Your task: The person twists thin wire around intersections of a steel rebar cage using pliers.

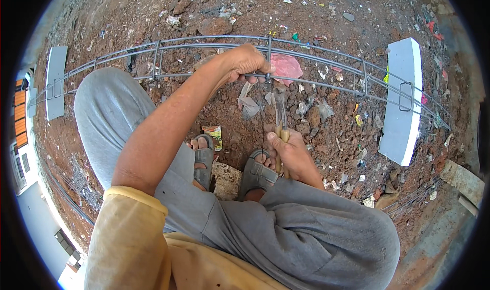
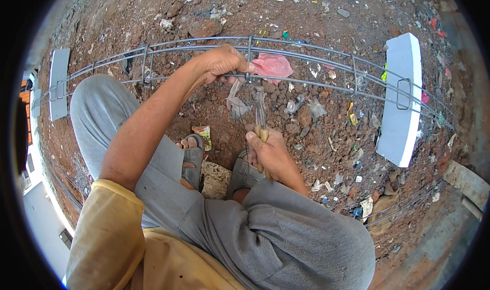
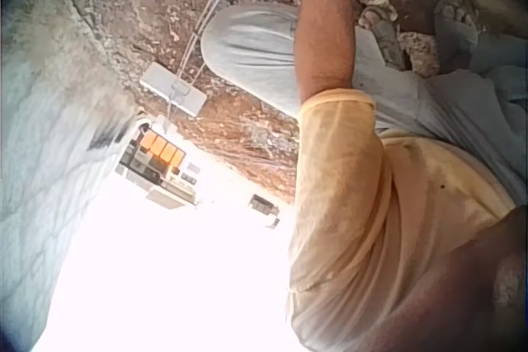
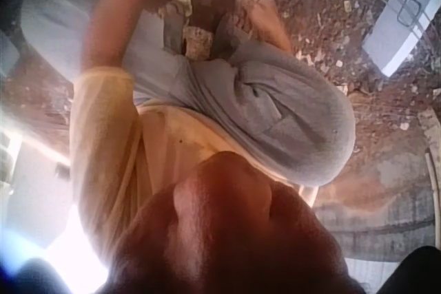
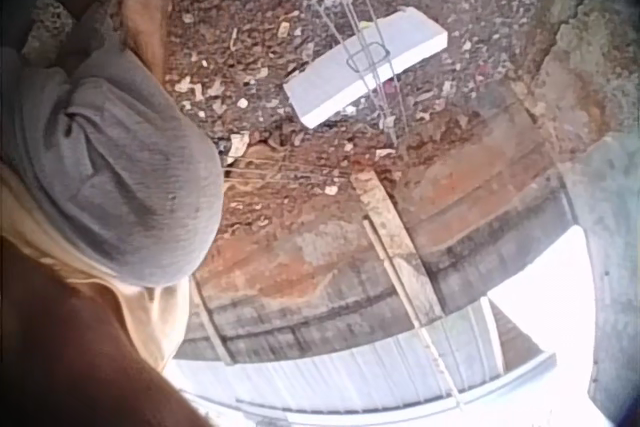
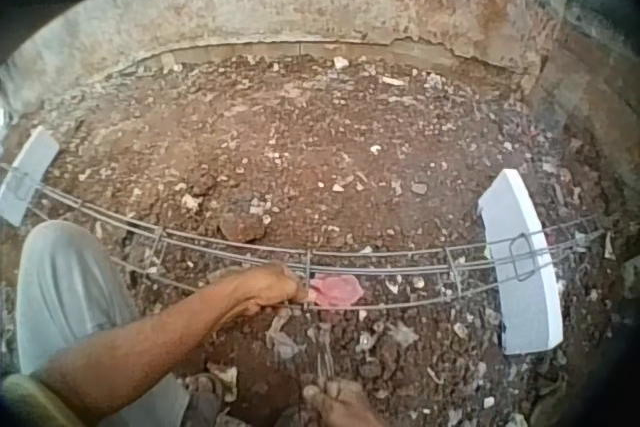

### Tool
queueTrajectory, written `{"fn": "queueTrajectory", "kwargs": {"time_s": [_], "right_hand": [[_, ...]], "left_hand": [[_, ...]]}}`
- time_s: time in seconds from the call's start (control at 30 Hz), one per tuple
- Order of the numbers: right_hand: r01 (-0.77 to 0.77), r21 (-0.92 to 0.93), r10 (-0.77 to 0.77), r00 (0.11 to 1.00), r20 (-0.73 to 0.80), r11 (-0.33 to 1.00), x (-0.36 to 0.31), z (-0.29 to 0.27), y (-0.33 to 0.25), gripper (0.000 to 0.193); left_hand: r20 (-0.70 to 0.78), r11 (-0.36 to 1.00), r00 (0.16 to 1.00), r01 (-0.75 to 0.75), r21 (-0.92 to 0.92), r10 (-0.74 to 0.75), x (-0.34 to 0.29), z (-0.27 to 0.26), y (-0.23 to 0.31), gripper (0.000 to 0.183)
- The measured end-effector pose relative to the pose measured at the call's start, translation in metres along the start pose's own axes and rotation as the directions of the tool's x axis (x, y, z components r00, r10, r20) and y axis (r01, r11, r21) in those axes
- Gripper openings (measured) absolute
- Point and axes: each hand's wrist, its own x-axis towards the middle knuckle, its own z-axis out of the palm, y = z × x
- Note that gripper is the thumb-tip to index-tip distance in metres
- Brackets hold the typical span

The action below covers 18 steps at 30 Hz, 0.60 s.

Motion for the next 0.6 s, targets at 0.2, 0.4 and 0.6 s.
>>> {"fn": "queueTrajectory", "kwargs": {"time_s": [0.2,0.4,0.6], "right_hand": [[-0.062,-0.184,0.074,0.996,0.058,0.981,0.022,-0.003,-0.003,0.034],[-0.022,-0.161,0.042,0.992,0.122,0.987,0.023,-0.002,-0.017,0.035],[-0.017,-0.173,0.026,0.999,0.045,0.985,0.021,0.005,-0.027,0.037]], "left_hand": [[-0.016,0.999,1.0,-0.012,0.041,0.012,-0.007,0.003,0.006,0.021],[-0.023,0.999,1.0,-0.004,0.042,0.005,-0.003,0.003,0.003,0.023],[-0.011,0.995,1.0,0.019,0.093,-0.019,-0.01,0.002,0.007,0.027]]}}
